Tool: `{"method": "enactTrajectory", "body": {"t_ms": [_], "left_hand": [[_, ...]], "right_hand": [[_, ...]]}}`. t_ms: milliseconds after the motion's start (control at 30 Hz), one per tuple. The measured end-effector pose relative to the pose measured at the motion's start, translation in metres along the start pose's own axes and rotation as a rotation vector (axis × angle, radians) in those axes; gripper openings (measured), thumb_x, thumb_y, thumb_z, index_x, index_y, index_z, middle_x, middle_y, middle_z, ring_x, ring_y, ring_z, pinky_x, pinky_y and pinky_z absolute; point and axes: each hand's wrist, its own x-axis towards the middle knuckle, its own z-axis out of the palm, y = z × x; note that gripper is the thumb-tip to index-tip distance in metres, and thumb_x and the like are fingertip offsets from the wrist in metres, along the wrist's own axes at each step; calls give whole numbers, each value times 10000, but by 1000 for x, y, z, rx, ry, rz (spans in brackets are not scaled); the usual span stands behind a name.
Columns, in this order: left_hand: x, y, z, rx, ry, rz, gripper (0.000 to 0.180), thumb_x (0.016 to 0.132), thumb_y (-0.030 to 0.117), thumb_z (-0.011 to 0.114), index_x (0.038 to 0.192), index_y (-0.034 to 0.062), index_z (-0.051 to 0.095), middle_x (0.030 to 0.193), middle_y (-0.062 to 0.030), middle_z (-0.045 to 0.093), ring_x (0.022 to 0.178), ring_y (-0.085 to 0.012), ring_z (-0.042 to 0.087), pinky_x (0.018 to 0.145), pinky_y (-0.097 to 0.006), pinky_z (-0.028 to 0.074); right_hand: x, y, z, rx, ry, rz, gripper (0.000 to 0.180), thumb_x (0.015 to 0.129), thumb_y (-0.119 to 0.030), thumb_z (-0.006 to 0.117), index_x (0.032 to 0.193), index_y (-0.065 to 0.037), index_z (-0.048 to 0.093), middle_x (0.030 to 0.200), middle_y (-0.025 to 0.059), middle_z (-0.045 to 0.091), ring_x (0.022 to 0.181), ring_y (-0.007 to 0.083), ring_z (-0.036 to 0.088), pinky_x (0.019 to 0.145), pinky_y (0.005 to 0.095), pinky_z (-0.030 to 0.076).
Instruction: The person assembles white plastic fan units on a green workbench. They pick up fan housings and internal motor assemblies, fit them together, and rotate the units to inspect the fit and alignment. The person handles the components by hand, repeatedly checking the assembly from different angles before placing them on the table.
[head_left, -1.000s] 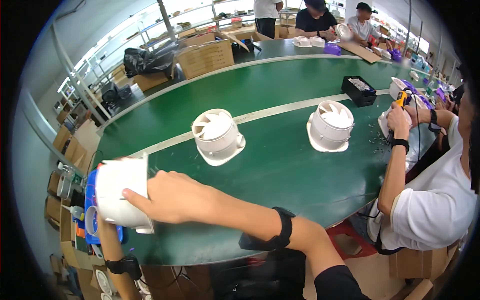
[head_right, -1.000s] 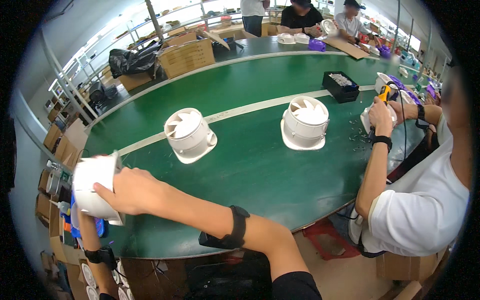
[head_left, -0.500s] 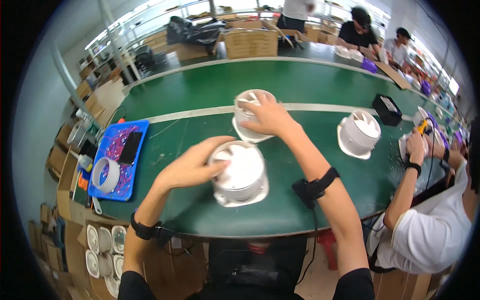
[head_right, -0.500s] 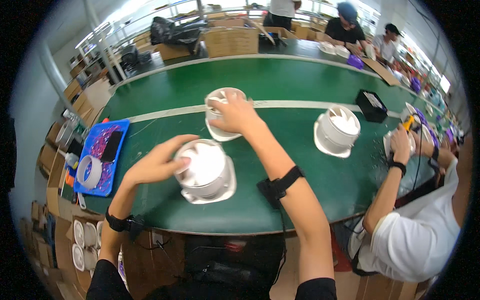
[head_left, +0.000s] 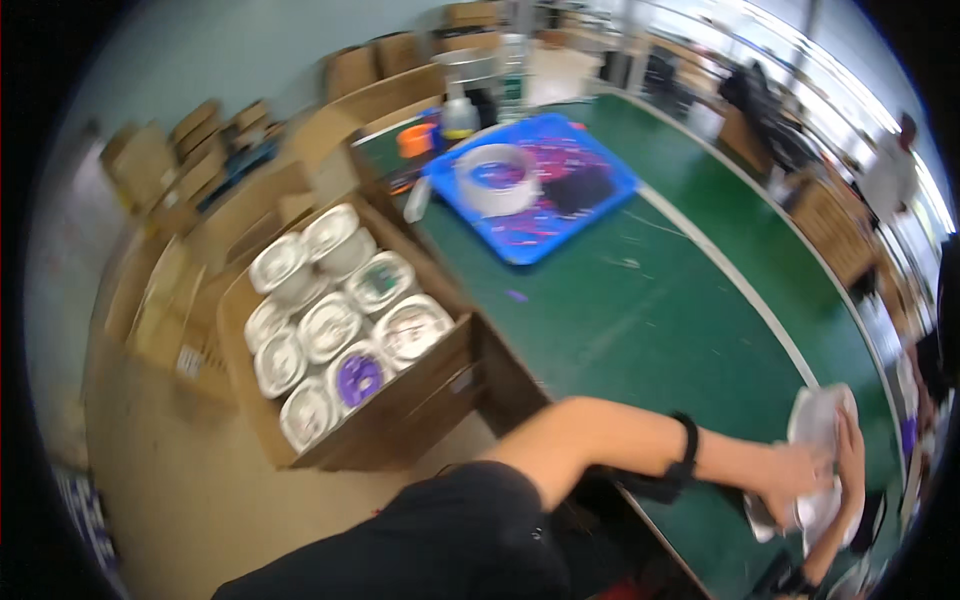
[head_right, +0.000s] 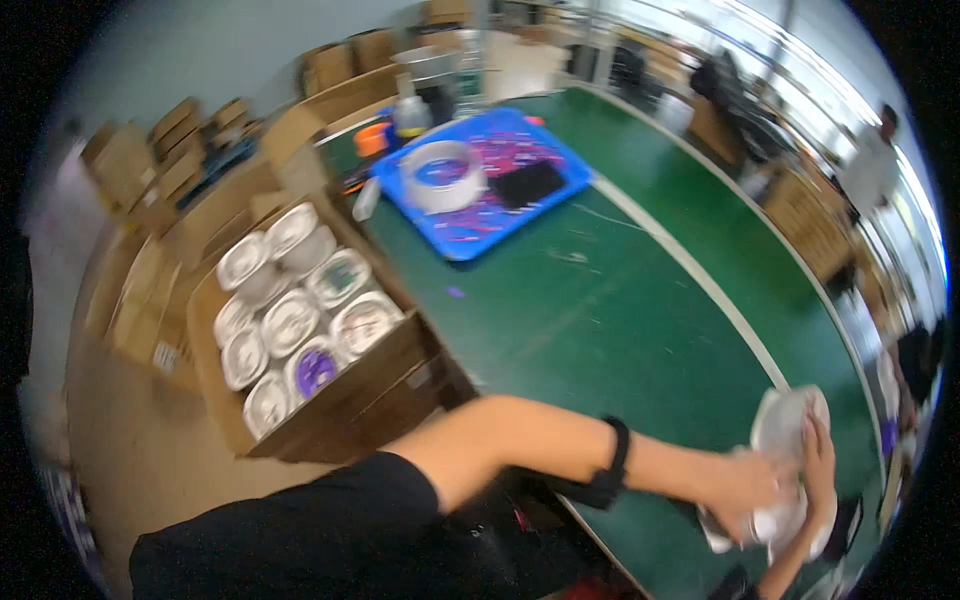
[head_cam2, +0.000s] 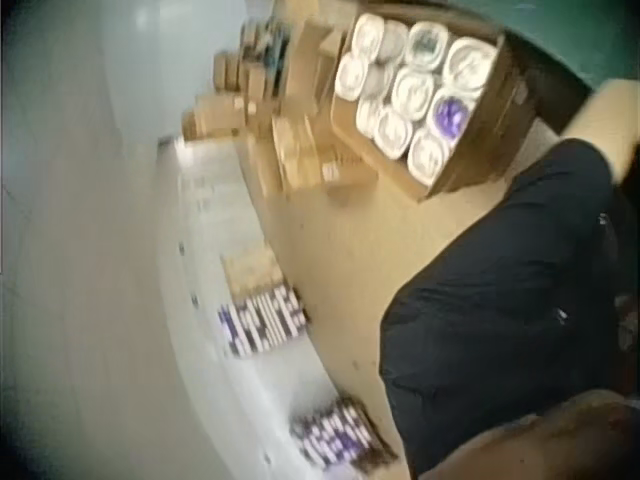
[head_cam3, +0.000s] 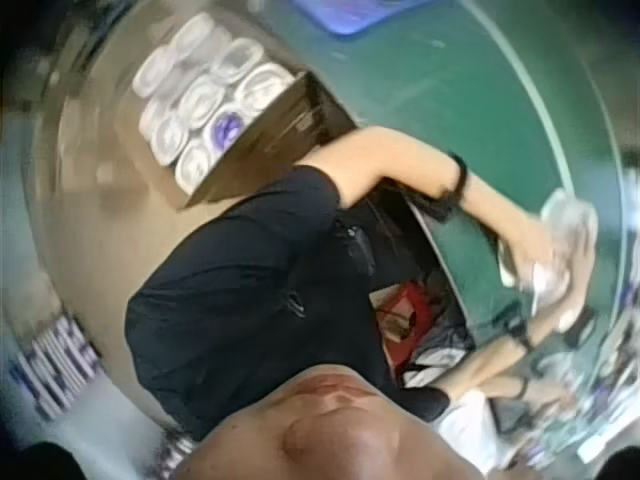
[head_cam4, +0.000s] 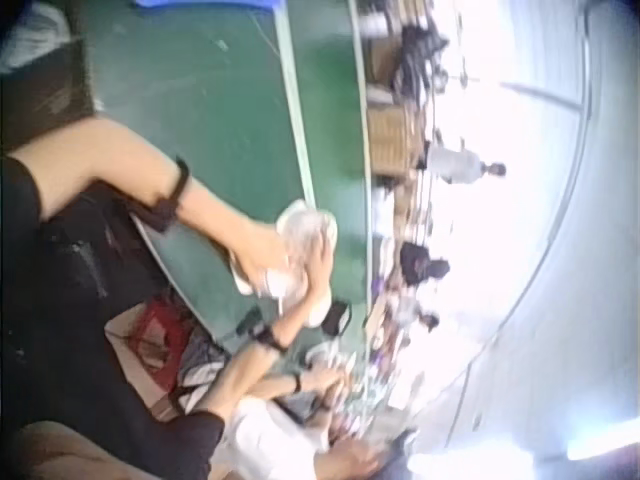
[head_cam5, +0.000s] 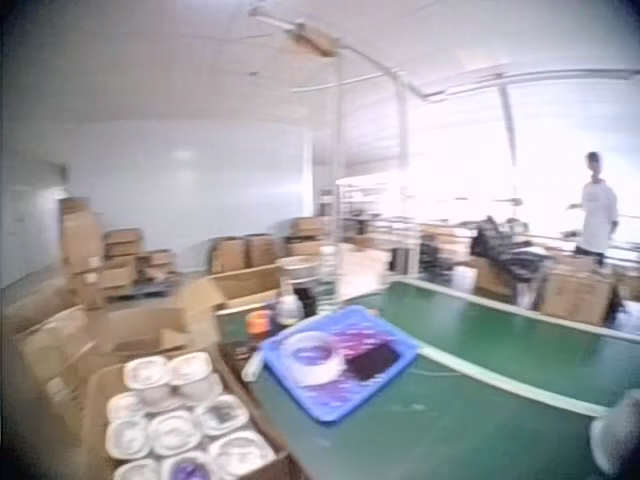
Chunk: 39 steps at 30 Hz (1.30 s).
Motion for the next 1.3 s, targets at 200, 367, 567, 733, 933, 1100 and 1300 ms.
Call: {"method": "enactTrajectory", "body": {"t_ms": [200, 367, 567, 733, 933, 1100, 1300], "left_hand": [[-65, 21, -50, 111, 116, 62, 602, 689, 412, 751, 1113, 22, 578, 1159, -227, 558, 1134, -401, 542, 776, -468, 530], [-213, 51, -217, 133, 194, -351, 172, 868, 226, 638, 999, 116, 656, 706, -71, 639, 613, -250, 638, 528, -387, 511], [-467, 54, -406, 602, 769, -1134, 195, 830, 112, 631, 982, 52, 738, 745, -92, 689, 714, -143, 649, 690, -296, 524], [-663, 153, -497, 1249, 402, -2025, 405, 789, 378, 658, 1128, 165, 717, 1130, -177, 686, 1038, -331, 662, 897, -452, 506], [-683, 135, -476, 1043, 265, -1997, 650, 779, 532, 646, 1360, 253, 558, 1490, -252, 394, 1327, -416, 446, 1075, -520, 376], [-686, 147, -478, 1129, -78, -1869, 834, 693, 475, 791, 1398, 138, 499, 1470, -244, 427, 1330, -401, 443, 1087, -463, 392], [-710, 157, -478, 1119, 35, -1868, 709, 720, 169, 774, 1361, 16, 511, 1289, -210, 598, 1184, -377, 547, 1010, -419, 423]], "right_hand": [[-25, 27, 7, 107, 34, 19, 427, 1058, -264, 374, 1337, 16, 535, 1468, 173, 448, 1358, 292, 418, 1140, 377, 289], [-32, -3, 35, -255, 81, -46, 421, 1065, -265, 342, 1321, -5, 552, 1489, 186, 408, 1407, 324, 342, 1164, 396, 237], [-41, -25, 35, -214, 112, 43, 442, 1069, -298, 342, 1359, -16, 518, 1489, 181, 410, 1416, 326, 332, 1167, 397, 238], [-27, 3, 39, -214, 102, -34, 445, 1074, -282, 334, 1381, 1, 487, 1472, 175, 434, 1403, 315, 358, 1166, 397, 244], [-49, 17, 21, -151, 187, 4, 419, 1065, -278, 388, 1352, 0, 510, 1450, 158, 464, 1390, 306, 378, 1151, 393, 265], [-51, -74, 41, -207, 296, -83, 304, 929, -145, 555, 1204, -30, 616, 1427, 178, 484, 1371, 339, 401, 1128, 433, 295], [-53, -158, 97, -51, 42, -677, 238, 795, -149, 703, 1004, -51, 645, 1159, 175, 583, 1192, 372, 520, 957, 477, 462]]}}
